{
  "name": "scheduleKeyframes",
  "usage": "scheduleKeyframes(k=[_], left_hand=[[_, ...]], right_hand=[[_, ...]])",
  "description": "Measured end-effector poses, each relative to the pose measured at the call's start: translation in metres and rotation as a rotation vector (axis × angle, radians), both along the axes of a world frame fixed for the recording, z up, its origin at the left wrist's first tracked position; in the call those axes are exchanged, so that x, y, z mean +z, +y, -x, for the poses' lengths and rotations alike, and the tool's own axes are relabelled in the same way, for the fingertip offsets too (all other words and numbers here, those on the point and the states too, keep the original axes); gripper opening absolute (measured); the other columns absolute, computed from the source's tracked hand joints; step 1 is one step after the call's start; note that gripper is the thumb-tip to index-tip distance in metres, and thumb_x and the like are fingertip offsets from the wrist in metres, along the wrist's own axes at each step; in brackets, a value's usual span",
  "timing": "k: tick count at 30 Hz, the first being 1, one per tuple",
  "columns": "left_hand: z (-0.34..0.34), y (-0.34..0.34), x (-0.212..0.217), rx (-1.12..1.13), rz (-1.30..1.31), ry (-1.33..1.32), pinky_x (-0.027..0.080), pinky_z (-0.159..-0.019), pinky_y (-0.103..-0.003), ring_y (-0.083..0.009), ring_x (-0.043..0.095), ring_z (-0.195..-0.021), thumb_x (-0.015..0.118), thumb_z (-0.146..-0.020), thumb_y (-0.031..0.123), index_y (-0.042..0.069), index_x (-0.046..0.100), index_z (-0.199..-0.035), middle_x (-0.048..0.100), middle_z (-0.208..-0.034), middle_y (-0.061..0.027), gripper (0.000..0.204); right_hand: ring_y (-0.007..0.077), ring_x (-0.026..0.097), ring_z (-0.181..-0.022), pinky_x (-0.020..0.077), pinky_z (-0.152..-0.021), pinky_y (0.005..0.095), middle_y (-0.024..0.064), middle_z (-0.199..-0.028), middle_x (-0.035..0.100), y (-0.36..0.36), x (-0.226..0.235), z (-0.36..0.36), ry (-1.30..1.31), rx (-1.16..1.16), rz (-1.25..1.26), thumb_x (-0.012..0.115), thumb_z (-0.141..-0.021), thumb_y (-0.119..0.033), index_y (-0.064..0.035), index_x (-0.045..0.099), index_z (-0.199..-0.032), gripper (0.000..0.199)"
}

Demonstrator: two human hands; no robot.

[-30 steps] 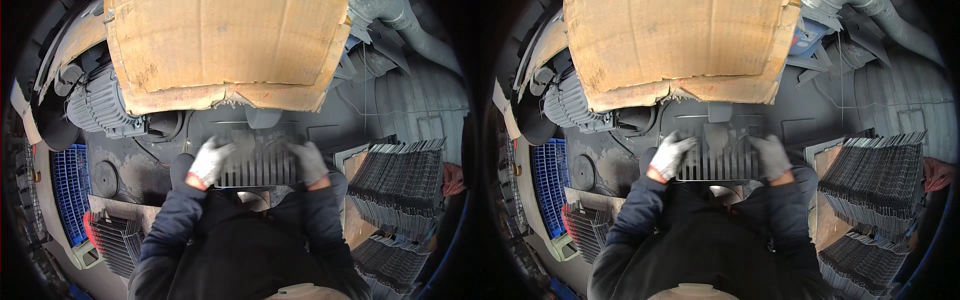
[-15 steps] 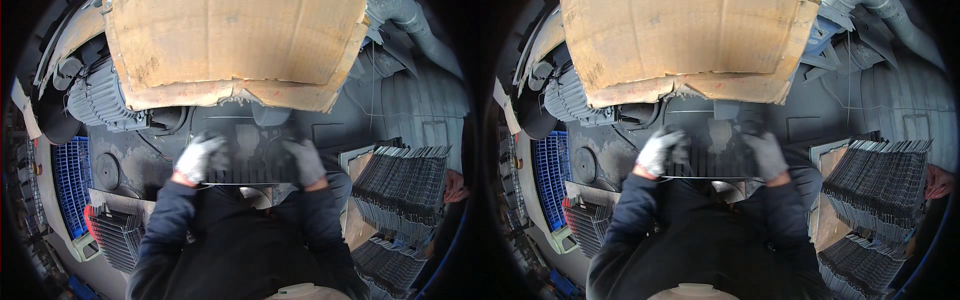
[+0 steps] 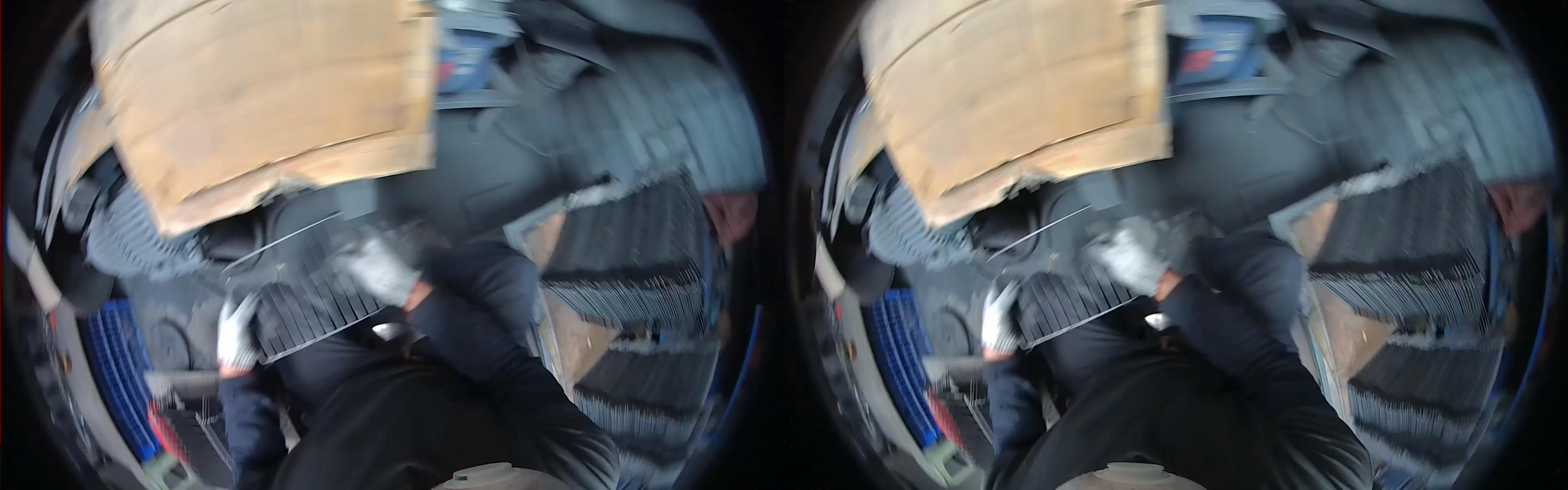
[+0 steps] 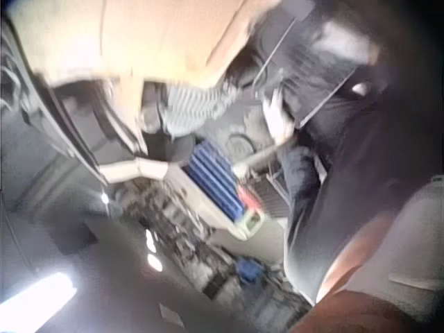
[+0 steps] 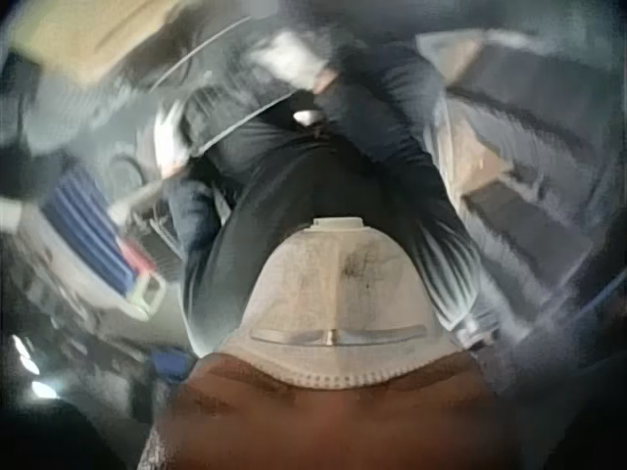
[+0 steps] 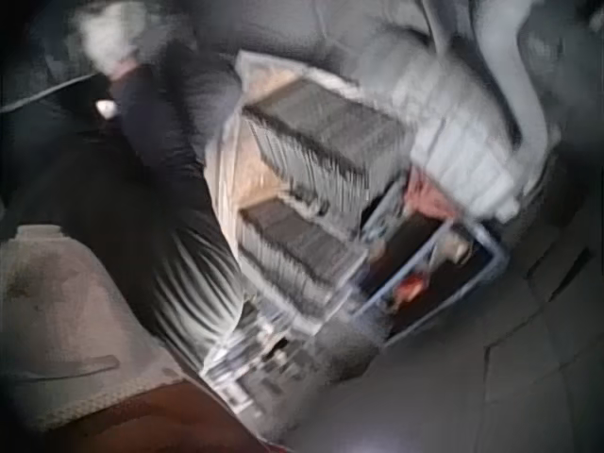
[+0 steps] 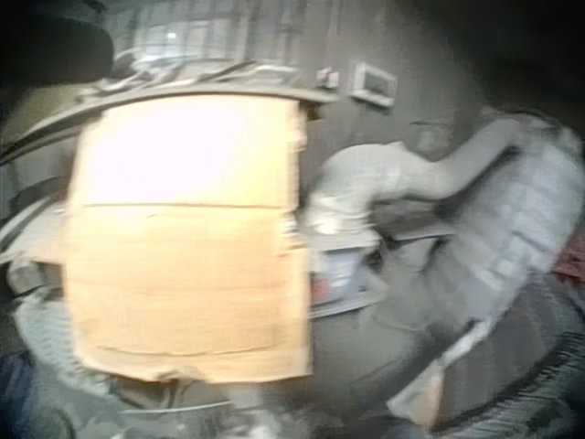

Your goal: Grind the edges or surfaces of wire metal grids using a bench grinder.

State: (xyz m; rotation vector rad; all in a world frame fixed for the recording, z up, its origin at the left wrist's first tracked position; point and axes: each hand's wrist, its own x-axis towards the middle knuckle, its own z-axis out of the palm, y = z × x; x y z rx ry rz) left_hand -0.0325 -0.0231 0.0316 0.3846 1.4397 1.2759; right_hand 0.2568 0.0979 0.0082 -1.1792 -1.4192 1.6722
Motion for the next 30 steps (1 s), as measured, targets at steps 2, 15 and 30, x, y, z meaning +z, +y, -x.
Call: scheduleKeyframes(k=[2,15,30], left_hand=[[0.009,-0.027,0.017,-0.010,-0.003,0.057,0.053,-0.092,-0.028,-0.0146,0.067,-0.101,0.067,-0.102,0.007,0.000,0.065,-0.126,0.071,-0.113,-0.0062,0.025],[-0.090,-0.014,0.121,-0.808,-0.530,1.039,0.054,-0.091,-0.037,-0.0234,0.068,-0.102,0.068,-0.100,0.001,-0.004,0.061,-0.131,0.070,-0.114,-0.0134,0.032],[-0.136,-0.027,0.056,0.181,-0.417,0.203,0.053,-0.078,-0.029,-0.0128,0.063,-0.082,0.070,-0.103,0.015,0.005,0.059,-0.117,0.066,-0.096,-0.0032,0.021]], right_hand=[[0.0107,0.067,-0.077,0.0562,-0.066,0.0306,0.0110,-0.101,0.075,-0.018,0.003,-0.007,0.007,0.163,0.185,0.068,-0.102,-0.015,0.0012,0.064,-0.129,0.032],[0.0424,0.071,-0.088,0.0565,-0.083,0.0468,0.0209,-0.089,0.072,-0.083,0.139,-0.101,-0.347,0.219,-0.861,0.080,-0.092,-0.025,-0.0015,0.068,-0.112,0.033],[0.0205,0.063,-0.126,0.0523,-0.109,0.0388,0.0097,-0.130,0.066,-0.127,0.062,-0.090,0.559,-0.450,-0.045,0.071,-0.098,0.004,-0.0056,0.055,-0.145,0.050]])
